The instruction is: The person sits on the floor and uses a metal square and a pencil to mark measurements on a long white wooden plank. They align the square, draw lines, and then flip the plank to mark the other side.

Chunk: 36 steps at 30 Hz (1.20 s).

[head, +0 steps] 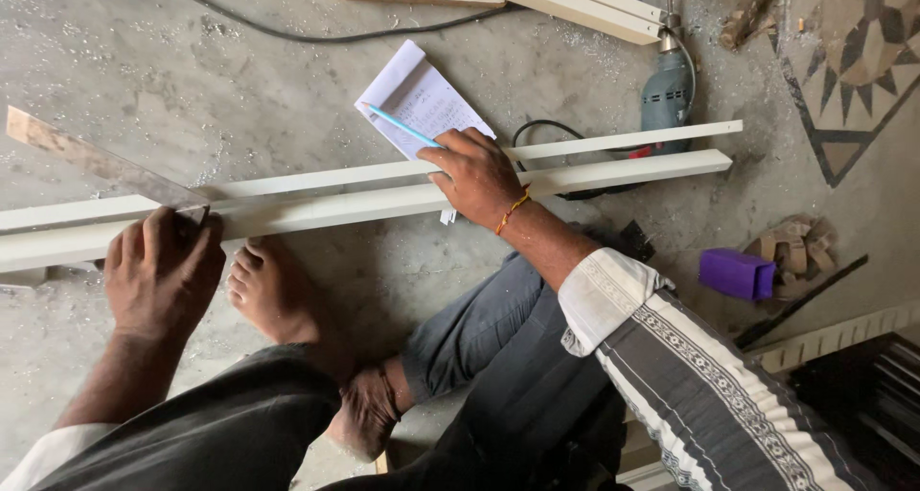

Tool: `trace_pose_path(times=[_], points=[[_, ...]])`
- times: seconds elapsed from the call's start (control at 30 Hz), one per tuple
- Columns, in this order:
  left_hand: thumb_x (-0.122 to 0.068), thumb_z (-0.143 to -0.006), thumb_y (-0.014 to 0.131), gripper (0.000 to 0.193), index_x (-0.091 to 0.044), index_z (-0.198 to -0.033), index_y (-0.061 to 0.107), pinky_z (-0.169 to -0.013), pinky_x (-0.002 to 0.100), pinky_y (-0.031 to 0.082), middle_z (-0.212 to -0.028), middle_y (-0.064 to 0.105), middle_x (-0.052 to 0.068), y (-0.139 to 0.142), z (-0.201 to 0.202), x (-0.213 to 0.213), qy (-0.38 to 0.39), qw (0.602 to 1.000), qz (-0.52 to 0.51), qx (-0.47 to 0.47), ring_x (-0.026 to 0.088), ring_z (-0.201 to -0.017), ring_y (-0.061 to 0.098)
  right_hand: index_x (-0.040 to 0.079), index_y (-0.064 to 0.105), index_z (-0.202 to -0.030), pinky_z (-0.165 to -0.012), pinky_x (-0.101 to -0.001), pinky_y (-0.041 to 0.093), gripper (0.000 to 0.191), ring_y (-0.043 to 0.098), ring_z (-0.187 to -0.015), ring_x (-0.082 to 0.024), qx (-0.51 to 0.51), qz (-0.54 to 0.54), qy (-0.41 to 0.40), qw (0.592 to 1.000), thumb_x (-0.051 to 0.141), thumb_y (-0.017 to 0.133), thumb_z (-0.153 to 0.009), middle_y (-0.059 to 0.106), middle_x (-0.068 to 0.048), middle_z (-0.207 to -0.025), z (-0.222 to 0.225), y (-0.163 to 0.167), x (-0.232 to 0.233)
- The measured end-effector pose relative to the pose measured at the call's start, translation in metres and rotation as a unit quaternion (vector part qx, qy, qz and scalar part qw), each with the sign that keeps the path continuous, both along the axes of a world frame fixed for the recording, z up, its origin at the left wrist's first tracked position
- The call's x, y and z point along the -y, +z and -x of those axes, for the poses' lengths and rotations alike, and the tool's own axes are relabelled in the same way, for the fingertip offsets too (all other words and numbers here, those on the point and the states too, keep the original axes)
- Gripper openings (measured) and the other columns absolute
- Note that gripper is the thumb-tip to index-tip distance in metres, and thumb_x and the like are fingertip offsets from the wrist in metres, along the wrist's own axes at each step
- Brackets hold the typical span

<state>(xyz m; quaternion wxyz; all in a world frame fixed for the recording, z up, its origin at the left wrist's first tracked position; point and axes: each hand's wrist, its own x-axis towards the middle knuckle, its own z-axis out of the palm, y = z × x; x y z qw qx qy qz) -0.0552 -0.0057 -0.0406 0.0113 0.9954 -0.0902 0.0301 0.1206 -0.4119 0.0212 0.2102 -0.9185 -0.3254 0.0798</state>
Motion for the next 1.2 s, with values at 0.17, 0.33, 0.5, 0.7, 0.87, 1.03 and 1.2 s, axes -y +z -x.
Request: trace_pose_path(times=[0.17, 0.33, 0.5, 0.7, 0.87, 1.03, 1.2], points=[[-0.025, -0.107, 0.077, 0.026, -0.030, -0.131, 0.069, -0.085, 0.036, 0.058, -0.130, 0.055, 0.008, 0.004, 0.001, 0.001, 0.032, 0.999, 0.020, 0.012, 0.026, -0.112, 0.060, 0.012, 0.073, -0.118, -0.093, -0.0398, 0.053, 0.034, 0.062, -0.104, -0.028, 0.007, 0.006, -0.008, 1.000, 0.009, 0.076, -0.084, 0.068, -0.005, -0.112, 0.013, 0.006, 0.003], [-0.038, -0.098, 0.082, 0.038, -0.028, -0.132, 0.071, -0.077, 0.039, 0.058, -0.137, 0.056, 0.019, 0.026, -0.013, 0.003, 0.071, 0.997, 0.016, -0.031, 0.033, -0.116, 0.061, 0.011, 0.072, -0.118, -0.094, -0.0405, 0.052, 0.031, 0.062, -0.104, -0.026, -0.013, -0.015, -0.012, 1.000, 0.020, 0.081, -0.089, 0.068, -0.004, -0.111, 0.019, 0.010, 0.009], [-0.060, -0.090, 0.080, 0.055, -0.034, -0.138, 0.070, -0.104, 0.045, 0.051, -0.134, 0.059, 0.016, 0.043, -0.039, -0.002, 0.046, 0.993, -0.104, -0.042, 0.031, -0.119, 0.059, 0.008, 0.069, -0.119, -0.091, -0.0441, 0.051, 0.059, 0.062, -0.106, -0.030, 0.014, 0.012, 0.010, 1.000, 0.028, 0.087, -0.067, 0.065, -0.009, -0.115, 0.021, 0.009, 0.015], [-0.060, -0.080, 0.077, 0.054, -0.035, -0.127, 0.070, -0.110, 0.040, 0.053, -0.126, 0.066, 0.005, 0.047, -0.061, -0.004, -0.015, 0.988, -0.107, -0.114, 0.022, -0.114, 0.065, 0.011, 0.068, -0.129, -0.098, -0.0421, 0.051, 0.057, 0.064, -0.113, -0.027, -0.009, 0.035, 0.004, 0.999, 0.019, 0.087, -0.076, 0.065, -0.005, -0.120, 0.028, 0.001, 0.023], [-0.059, -0.084, 0.078, 0.055, -0.033, -0.133, 0.070, -0.106, 0.038, 0.056, -0.125, 0.067, 0.007, 0.046, -0.062, -0.001, 0.002, 0.987, -0.089, -0.137, 0.022, -0.107, 0.070, 0.008, 0.069, -0.133, -0.099, -0.0426, 0.050, 0.058, 0.065, -0.111, -0.030, 0.025, -0.032, -0.136, 0.990, 0.018, 0.087, -0.079, 0.069, -0.011, -0.117, 0.030, 0.002, 0.092], [-0.053, -0.091, 0.080, 0.045, -0.030, -0.127, 0.068, -0.099, 0.035, 0.055, -0.116, 0.063, 0.001, 0.042, -0.046, 0.005, -0.007, 0.992, -0.097, -0.082, 0.018, -0.102, 0.067, 0.001, 0.063, -0.139, -0.112, -0.0433, 0.047, 0.061, 0.062, -0.130, -0.034, 0.154, -0.079, -0.475, 0.863, 0.017, 0.092, -0.088, 0.066, -0.018, -0.139, 0.018, 0.011, 0.275], [-0.051, -0.082, 0.082, 0.052, -0.032, -0.129, 0.070, -0.095, 0.036, 0.058, -0.115, 0.065, 0.005, 0.047, -0.045, 0.015, 0.001, 0.985, -0.126, -0.114, 0.019, -0.099, 0.070, 0.014, 0.059, -0.134, -0.093, -0.0470, 0.053, 0.059, 0.066, -0.113, -0.022, -0.067, -0.416, -0.687, 0.592, 0.013, 0.089, -0.084, 0.068, -0.002, -0.123, 0.025, -0.021, 0.381]])
